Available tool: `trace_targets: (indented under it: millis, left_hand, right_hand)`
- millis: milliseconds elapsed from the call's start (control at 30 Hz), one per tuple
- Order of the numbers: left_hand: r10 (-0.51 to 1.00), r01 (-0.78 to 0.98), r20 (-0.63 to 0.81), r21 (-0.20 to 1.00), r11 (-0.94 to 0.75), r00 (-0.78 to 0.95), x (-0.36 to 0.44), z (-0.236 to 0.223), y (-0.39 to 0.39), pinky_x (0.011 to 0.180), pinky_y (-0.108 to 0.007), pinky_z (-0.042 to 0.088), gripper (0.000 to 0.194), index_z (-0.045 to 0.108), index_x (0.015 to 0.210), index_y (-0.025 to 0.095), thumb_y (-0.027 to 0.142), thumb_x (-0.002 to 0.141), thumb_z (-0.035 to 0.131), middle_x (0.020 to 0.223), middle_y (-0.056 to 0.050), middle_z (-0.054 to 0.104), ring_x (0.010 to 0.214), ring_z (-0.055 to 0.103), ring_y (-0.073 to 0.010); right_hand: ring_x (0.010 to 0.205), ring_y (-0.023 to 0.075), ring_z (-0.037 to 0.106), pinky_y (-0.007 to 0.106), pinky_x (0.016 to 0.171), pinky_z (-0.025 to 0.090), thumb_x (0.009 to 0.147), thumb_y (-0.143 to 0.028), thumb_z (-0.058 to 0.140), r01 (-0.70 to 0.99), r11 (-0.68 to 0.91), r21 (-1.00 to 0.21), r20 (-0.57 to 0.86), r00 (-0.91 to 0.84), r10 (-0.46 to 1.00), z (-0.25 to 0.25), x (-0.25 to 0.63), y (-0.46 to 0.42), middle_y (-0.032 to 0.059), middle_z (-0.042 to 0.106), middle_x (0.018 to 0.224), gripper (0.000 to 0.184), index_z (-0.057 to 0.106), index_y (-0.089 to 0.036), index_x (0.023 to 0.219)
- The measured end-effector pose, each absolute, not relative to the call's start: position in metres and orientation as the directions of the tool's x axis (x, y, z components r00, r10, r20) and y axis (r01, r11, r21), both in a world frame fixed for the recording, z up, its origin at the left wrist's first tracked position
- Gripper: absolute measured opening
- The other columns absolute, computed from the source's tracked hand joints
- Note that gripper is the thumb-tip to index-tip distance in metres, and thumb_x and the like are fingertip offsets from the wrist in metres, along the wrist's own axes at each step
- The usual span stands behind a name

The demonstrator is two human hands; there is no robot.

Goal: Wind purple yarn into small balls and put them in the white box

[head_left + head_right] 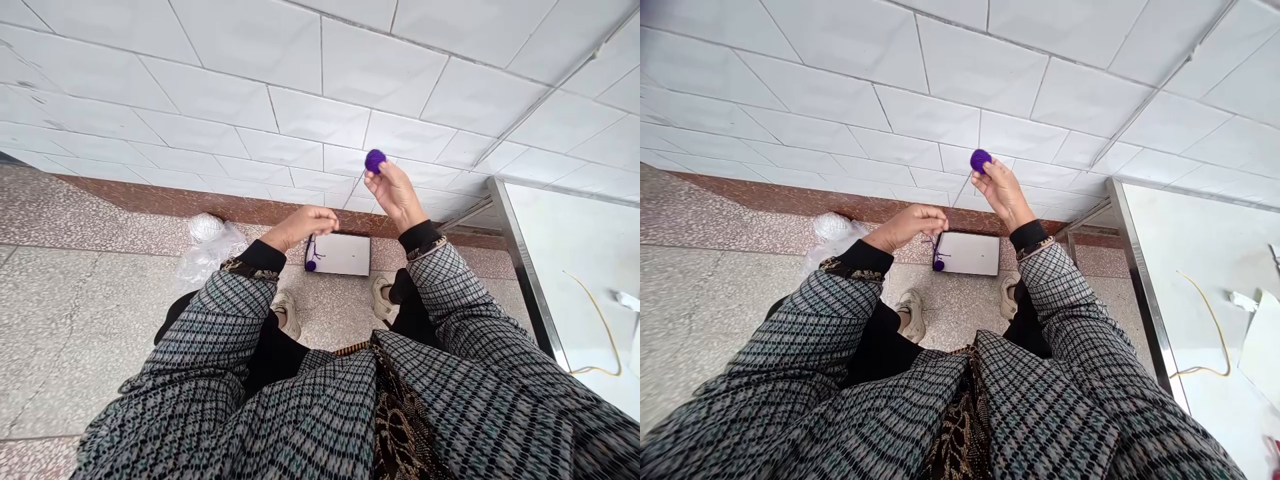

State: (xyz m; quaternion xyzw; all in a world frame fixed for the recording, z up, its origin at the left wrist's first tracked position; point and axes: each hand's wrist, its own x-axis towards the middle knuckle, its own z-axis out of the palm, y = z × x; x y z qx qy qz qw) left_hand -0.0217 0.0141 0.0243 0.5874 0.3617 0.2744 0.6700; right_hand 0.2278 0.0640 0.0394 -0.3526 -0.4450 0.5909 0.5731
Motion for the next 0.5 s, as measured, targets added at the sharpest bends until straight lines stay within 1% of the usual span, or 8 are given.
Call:
trace_targets:
  millis: [67, 133, 200, 233, 300, 367, 433, 500]
  left_hand:
    - [0.651, 0.12, -0.125, 0.991, 0.052, 0.749, -0.021, 0.027, 0.01, 0.056, -0.019, 0.038, 0.015, 0.076, 0.081, 0.014, 0.028, 0.088, 0.076, 0.064, -0.001, 0.062, 0.056, 0.05, -0.0097]
    - [0.583, 0.121, -0.088, 0.993, -0.017, 0.808, -0.024, 0.032, 0.008, 0.058, -0.021, 0.04, 0.022, 0.076, 0.082, 0.014, 0.035, 0.089, 0.077, 0.066, -0.001, 0.064, 0.058, 0.052, -0.0109]
    - [0.627, 0.079, -0.038, 0.996, -0.038, 0.778, -0.029, 0.035, 0.008, 0.061, -0.022, 0.042, 0.026, 0.074, 0.078, 0.014, 0.038, 0.087, 0.078, 0.067, -0.002, 0.063, 0.06, 0.052, -0.0109]
    - [0.679, 0.038, -0.008, 0.999, -0.029, 0.734, -0.032, 0.036, 0.009, 0.062, -0.022, 0.042, 0.026, 0.073, 0.075, 0.014, 0.037, 0.086, 0.078, 0.067, -0.002, 0.061, 0.06, 0.051, -0.0106]
    - [0.78, -0.062, 0.023, 0.998, 0.021, 0.625, -0.036, 0.036, 0.013, 0.062, -0.023, 0.041, 0.026, 0.068, 0.071, 0.015, 0.035, 0.082, 0.079, 0.065, -0.001, 0.058, 0.059, 0.049, -0.0102]
    - [0.837, -0.114, 0.003, 0.991, 0.072, 0.547, -0.038, 0.033, 0.017, 0.06, -0.022, 0.038, 0.024, 0.064, 0.069, 0.016, 0.032, 0.081, 0.076, 0.063, 0.0, 0.054, 0.057, 0.046, -0.0099]
    - [0.825, -0.069, -0.03, 0.994, 0.084, 0.564, -0.037, 0.031, 0.018, 0.059, -0.021, 0.037, 0.021, 0.064, 0.067, 0.016, 0.029, 0.081, 0.072, 0.062, 0.0, 0.053, 0.057, 0.046, -0.0097]
    - [0.772, 0.002, -0.04, 0.999, 0.05, 0.634, -0.032, 0.031, 0.017, 0.06, -0.021, 0.039, 0.02, 0.065, 0.067, 0.016, 0.027, 0.083, 0.07, 0.062, 0.0, 0.054, 0.057, 0.046, -0.0098]
  right_hand:
    - [0.083, 0.0135, 0.061, 0.031, 0.089, 0.061, 0.09, -0.022, 0.079, -0.055, 0.043, -0.998, 0.041, 0.041, 0.998, 0.035, 0.22, 0.066, 0.0017, 0.063, 0.102, 0.028, 0.055, -0.023, 0.103]
    - [0.083, 0.0142, 0.058, 0.033, 0.091, 0.058, 0.084, -0.005, 0.074, 0.326, 0.015, -0.945, 0.028, 0.034, 0.999, 0.034, 0.217, 0.063, 0.0024, 0.062, 0.101, 0.027, 0.057, -0.021, 0.098]
    - [0.085, 0.0163, 0.057, 0.033, 0.089, 0.056, 0.077, 0.0, 0.073, 0.549, 0.056, -0.834, -0.087, -0.232, 0.969, 0.036, 0.22, 0.053, 0.0033, 0.064, 0.097, 0.028, 0.062, -0.019, 0.095]
    - [0.086, 0.0173, 0.058, 0.033, 0.087, 0.056, 0.075, -0.002, 0.075, 0.559, 0.09, -0.824, -0.193, -0.427, 0.883, 0.038, 0.223, 0.047, 0.0035, 0.066, 0.095, 0.028, 0.065, -0.018, 0.096]
    - [0.085, 0.018, 0.062, 0.031, 0.08, 0.057, 0.077, -0.013, 0.082, 0.411, 0.065, -0.909, -0.296, -0.749, 0.593, 0.044, 0.231, 0.037, 0.0044, 0.07, 0.095, 0.031, 0.068, -0.016, 0.105]
    - [0.083, 0.0168, 0.066, 0.029, 0.074, 0.058, 0.078, -0.03, 0.092, 0.146, -0.077, -0.986, -0.165, -0.881, 0.444, 0.05, 0.238, 0.032, 0.0059, 0.072, 0.101, 0.046, 0.065, -0.015, 0.112]
    - [0.079, 0.014, 0.066, 0.026, 0.071, 0.059, 0.076, -0.044, 0.098, -0.134, -0.141, -0.981, 0.027, -0.812, 0.583, 0.054, 0.239, 0.035, 0.0056, 0.071, 0.104, 0.06, 0.061, -0.017, 0.113]
    - [0.079, 0.0122, 0.065, 0.024, 0.075, 0.061, 0.076, -0.052, 0.098, -0.332, -0.087, -0.939, 0.133, -0.587, 0.799, 0.054, 0.233, 0.042, 0.0035, 0.069, 0.102, 0.064, 0.057, -0.02, 0.113]
